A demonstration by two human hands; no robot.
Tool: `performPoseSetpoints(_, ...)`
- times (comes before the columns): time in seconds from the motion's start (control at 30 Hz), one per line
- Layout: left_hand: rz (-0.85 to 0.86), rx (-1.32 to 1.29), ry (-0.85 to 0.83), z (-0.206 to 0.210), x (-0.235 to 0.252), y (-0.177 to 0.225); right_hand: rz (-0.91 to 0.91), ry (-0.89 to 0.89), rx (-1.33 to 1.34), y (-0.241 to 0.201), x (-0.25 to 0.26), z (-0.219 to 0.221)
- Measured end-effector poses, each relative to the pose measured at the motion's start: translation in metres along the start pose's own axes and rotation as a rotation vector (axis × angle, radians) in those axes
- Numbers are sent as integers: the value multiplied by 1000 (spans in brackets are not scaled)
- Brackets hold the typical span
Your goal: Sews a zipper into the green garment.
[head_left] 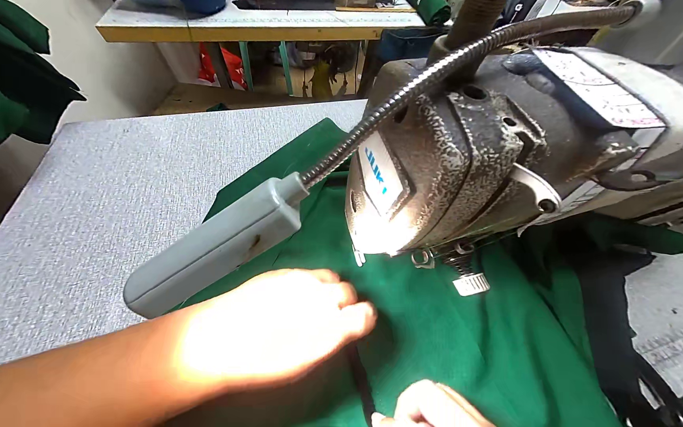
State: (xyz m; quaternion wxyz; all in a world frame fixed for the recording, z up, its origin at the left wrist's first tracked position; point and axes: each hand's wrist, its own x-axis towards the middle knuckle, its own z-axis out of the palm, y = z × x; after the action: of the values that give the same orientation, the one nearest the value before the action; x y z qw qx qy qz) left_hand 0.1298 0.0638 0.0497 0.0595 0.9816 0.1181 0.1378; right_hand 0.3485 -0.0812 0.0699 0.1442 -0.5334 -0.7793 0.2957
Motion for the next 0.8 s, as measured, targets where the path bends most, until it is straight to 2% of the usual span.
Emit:
performPoseSetpoints(0.1,-70,-59,-47,-3,15,-7,74,0,165,10,13,-10)
performPoseSetpoints(0.23,-44,-159,-176,-10,28,-14,198,83,133,13,21,-3)
performPoseSetpoints(0.37,6,-137,-272,-16,34,-17,202,110,79,10,23,2)
performPoseSetpoints(0.53,83,-90,-283,-16,37,-19,201,162,-6,6,22,8)
performPoseSetpoints(0.8,76,-111,-316,-19,41,-21,168,194,-126,3,22,12)
